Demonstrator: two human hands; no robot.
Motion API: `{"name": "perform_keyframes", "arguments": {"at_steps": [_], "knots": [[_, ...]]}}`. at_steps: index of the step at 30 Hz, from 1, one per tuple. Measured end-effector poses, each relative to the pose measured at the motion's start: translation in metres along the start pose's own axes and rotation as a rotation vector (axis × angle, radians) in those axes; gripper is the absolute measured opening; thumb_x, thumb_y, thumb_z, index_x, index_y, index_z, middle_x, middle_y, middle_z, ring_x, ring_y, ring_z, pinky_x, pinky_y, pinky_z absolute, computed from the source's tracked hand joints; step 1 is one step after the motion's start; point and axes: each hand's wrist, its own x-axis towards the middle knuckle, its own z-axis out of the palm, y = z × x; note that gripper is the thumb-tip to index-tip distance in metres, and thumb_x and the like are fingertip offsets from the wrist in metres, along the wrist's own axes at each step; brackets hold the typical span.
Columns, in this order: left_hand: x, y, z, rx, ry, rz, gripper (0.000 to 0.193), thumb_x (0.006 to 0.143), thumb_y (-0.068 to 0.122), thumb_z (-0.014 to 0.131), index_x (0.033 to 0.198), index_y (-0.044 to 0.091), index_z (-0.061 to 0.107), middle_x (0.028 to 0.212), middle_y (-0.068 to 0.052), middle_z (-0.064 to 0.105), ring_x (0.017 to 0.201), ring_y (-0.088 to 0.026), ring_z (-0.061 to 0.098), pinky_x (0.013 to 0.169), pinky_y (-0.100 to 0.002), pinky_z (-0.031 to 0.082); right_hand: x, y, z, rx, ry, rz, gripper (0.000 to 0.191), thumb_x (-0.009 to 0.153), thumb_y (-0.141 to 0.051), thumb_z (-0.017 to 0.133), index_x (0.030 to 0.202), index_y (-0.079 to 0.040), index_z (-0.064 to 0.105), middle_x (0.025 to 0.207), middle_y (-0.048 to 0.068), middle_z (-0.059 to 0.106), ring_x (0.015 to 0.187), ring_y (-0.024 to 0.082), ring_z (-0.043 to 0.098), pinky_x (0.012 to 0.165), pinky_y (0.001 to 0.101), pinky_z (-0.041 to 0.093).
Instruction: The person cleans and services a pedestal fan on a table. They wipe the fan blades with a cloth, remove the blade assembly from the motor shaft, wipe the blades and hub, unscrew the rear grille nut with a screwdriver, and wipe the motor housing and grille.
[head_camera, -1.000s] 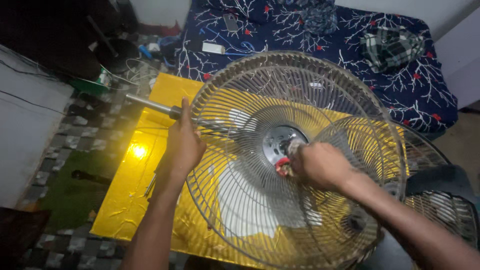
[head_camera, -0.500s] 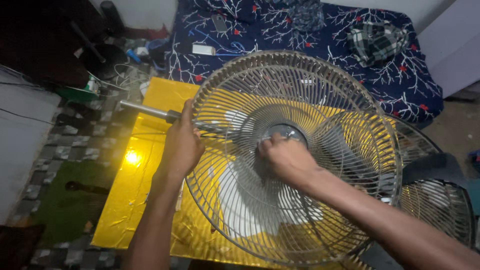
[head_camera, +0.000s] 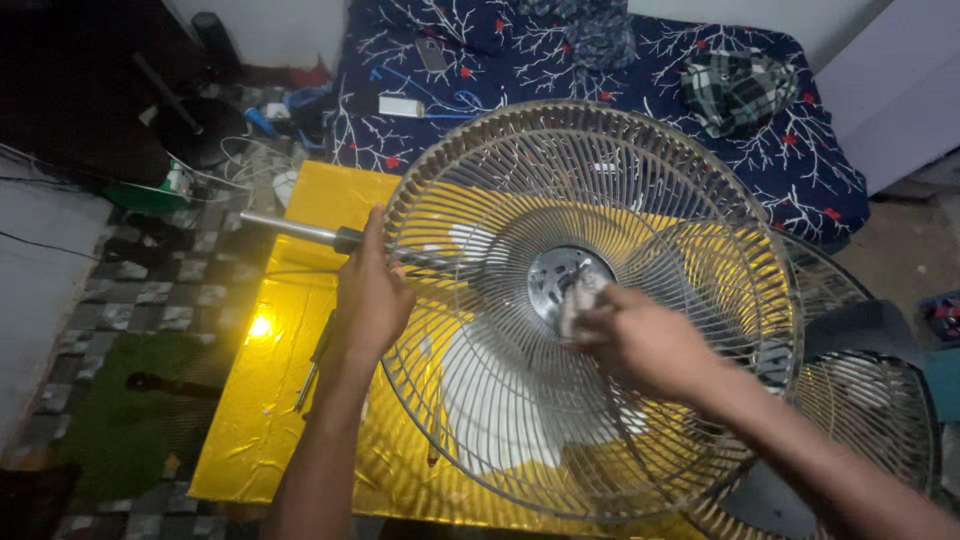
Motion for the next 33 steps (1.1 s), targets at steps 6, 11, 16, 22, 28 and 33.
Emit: {"name": "perform_keyframes", "arguments": {"at_steps": [6, 11, 16, 22, 28, 33], "knots": [[0.0, 0.001, -0.006, 0.059, -0.011, 0.095, 0.081, 0.086, -0.003, 0.06, 0.159, 0.012, 0.028, 0.115, -0.031, 0.064, 0.101, -0.047, 0.064, 0.085, -0.053, 0.051, 0.034, 0.018, -0.02, -0.355, 0.174, 0.013, 0.027, 0.075, -0.023, 0.072, 0.101, -0.021, 0.078, 0.126, 0.003, 0.057, 0.118, 0.03, 0.054, 0.095, 0.0427, 0.053], [-0.003, 0.0, -0.002, 0.017, 0.04, 0.136, 0.082, 0.083, -0.005, 0.06, 0.157, 0.007, 0.026, 0.116, -0.031, 0.063, 0.098, -0.047, 0.065, 0.083, -0.052, 0.052, 0.026, 0.006, -0.01, -0.519, 0.091, 0.018, 0.026, 0.084, -0.021, 0.069, 0.109, -0.016, 0.074, 0.127, 0.005, 0.057, 0.118, 0.027, 0.054, 0.094, 0.0436, 0.051], [-0.002, 0.0, 0.004, 0.013, 0.023, 0.048, 0.082, 0.085, -0.006, 0.058, 0.159, 0.008, 0.025, 0.111, -0.028, 0.065, 0.096, -0.044, 0.066, 0.083, -0.051, 0.052, 0.01, -0.005, -0.004, -0.083, 0.024, -0.038, 0.05, 0.065, -0.011, 0.074, 0.115, -0.014, 0.073, 0.121, 0.011, 0.065, 0.11, 0.036, 0.059, 0.092, 0.0455, 0.052], [-0.003, 0.002, -0.001, 0.029, -0.008, 0.083, 0.087, 0.08, -0.006, 0.06, 0.158, 0.009, 0.026, 0.107, -0.024, 0.065, 0.094, -0.04, 0.066, 0.084, -0.048, 0.053, 0.04, -0.023, 0.019, 0.065, 0.262, -0.227, 0.041, 0.072, -0.018, 0.078, 0.107, 0.0, 0.068, 0.104, 0.022, 0.069, 0.095, 0.042, 0.066, 0.081, 0.0488, 0.055], [-0.007, -0.002, -0.009, 0.012, -0.047, 0.112, 0.088, 0.08, -0.007, 0.058, 0.16, 0.011, 0.026, 0.108, -0.023, 0.064, 0.096, -0.038, 0.066, 0.087, -0.047, 0.053, 0.091, -0.034, 0.032, -0.212, 0.254, 0.008, 0.027, 0.078, -0.014, 0.072, 0.1, 0.0, 0.065, 0.096, 0.019, 0.071, 0.093, 0.036, 0.069, 0.074, 0.0445, 0.058], [-0.011, -0.003, -0.008, 0.05, -0.04, 0.036, 0.09, 0.083, -0.004, 0.062, 0.16, 0.012, 0.019, 0.117, -0.029, 0.059, 0.104, -0.046, 0.061, 0.088, -0.052, 0.049, 0.101, -0.036, 0.024, -0.237, 0.224, 0.001, 0.039, 0.071, -0.021, 0.075, 0.1, 0.002, 0.064, 0.097, 0.019, 0.071, 0.091, 0.034, 0.069, 0.077, 0.0423, 0.058]]}}
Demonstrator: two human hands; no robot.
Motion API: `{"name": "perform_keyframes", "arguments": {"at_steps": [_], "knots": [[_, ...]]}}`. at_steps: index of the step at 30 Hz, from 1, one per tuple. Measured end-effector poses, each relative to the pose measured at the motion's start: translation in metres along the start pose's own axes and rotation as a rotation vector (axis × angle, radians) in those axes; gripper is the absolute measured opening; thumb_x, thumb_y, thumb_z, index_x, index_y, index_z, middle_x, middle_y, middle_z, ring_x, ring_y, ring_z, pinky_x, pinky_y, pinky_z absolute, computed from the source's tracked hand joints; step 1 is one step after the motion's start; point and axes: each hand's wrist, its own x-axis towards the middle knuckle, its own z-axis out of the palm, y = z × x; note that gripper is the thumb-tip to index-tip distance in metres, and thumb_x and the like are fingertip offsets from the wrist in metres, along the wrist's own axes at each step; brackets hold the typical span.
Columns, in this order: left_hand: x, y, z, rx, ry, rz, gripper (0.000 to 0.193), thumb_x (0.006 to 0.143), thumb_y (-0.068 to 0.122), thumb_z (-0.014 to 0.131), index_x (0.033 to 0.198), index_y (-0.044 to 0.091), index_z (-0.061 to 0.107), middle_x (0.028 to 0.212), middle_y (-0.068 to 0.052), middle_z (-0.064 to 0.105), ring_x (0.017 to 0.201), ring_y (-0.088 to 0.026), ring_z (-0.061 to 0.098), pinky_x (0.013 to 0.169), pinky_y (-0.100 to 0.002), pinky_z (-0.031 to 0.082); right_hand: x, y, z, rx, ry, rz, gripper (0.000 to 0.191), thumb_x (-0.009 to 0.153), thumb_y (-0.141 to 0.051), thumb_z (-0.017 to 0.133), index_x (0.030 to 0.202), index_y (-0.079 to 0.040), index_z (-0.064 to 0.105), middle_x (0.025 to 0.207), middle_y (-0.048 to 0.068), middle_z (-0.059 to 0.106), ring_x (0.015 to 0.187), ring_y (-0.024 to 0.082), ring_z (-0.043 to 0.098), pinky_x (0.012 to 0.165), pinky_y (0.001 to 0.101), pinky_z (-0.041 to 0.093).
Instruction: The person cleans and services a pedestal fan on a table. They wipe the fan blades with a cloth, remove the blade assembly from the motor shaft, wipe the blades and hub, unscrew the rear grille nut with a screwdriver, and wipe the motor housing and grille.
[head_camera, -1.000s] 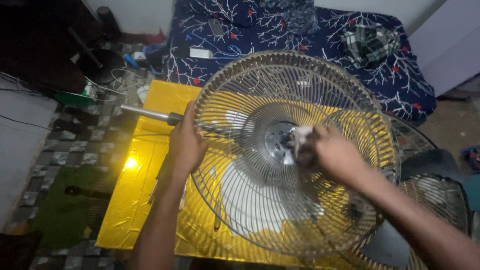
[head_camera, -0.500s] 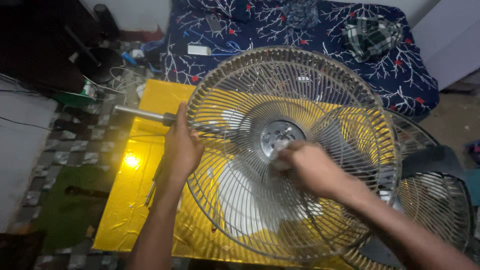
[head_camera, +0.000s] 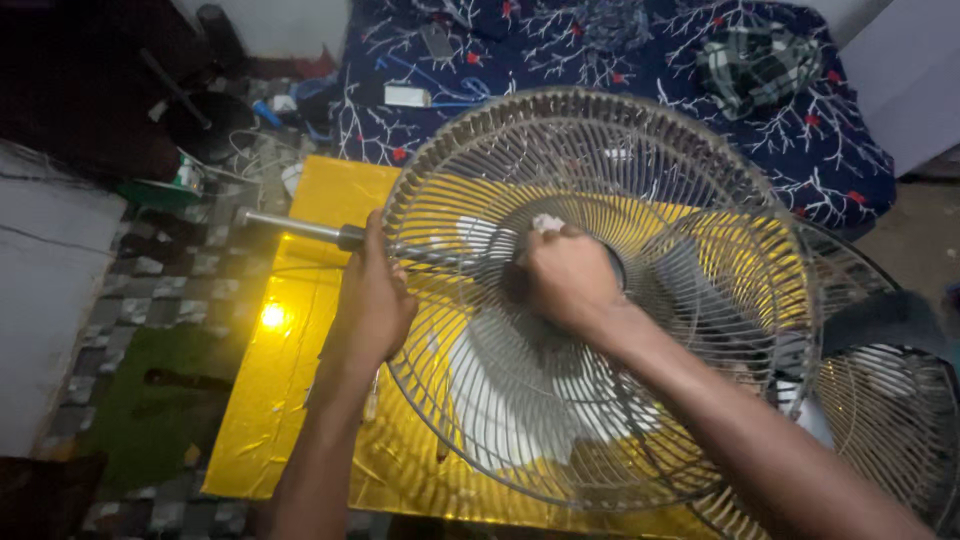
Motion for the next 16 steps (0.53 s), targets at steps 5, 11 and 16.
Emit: {"name": "perform_keyframes", "arguments": {"at_steps": [5, 11, 16], "knots": [[0.005, 0.005, 0.006, -0.003, 0.013, -0.057, 0.091, 0.087, -0.002, 0.062, 0.163, 0.014, 0.014, 0.119, -0.031, 0.061, 0.104, -0.047, 0.062, 0.087, -0.052, 0.049, -0.055, 0.012, -0.009, 0.079, 0.251, -0.269, 0.056, 0.065, -0.016, 0.071, 0.119, 0.0, 0.065, 0.113, 0.017, 0.072, 0.103, 0.035, 0.068, 0.078, 0.0426, 0.059], [0.015, 0.0, 0.006, -0.072, 0.048, 0.019, 0.078, 0.088, 0.0, 0.062, 0.158, 0.012, 0.03, 0.116, -0.025, 0.068, 0.104, -0.042, 0.068, 0.088, -0.048, 0.052, -0.102, 0.045, -0.019, 0.0, 0.018, -0.233, 0.046, 0.075, -0.02, 0.074, 0.121, -0.014, 0.068, 0.123, 0.005, 0.071, 0.105, 0.028, 0.069, 0.081, 0.0403, 0.061], [0.022, 0.007, -0.004, -0.056, -0.084, -0.024, 0.078, 0.089, 0.004, 0.063, 0.159, 0.018, 0.031, 0.118, -0.021, 0.069, 0.106, -0.039, 0.068, 0.091, -0.046, 0.053, -0.079, 0.077, -0.027, -0.029, -0.151, 0.006, 0.042, 0.083, -0.032, 0.074, 0.124, -0.025, 0.07, 0.131, -0.001, 0.067, 0.104, 0.025, 0.067, 0.083, 0.0397, 0.06]]}}
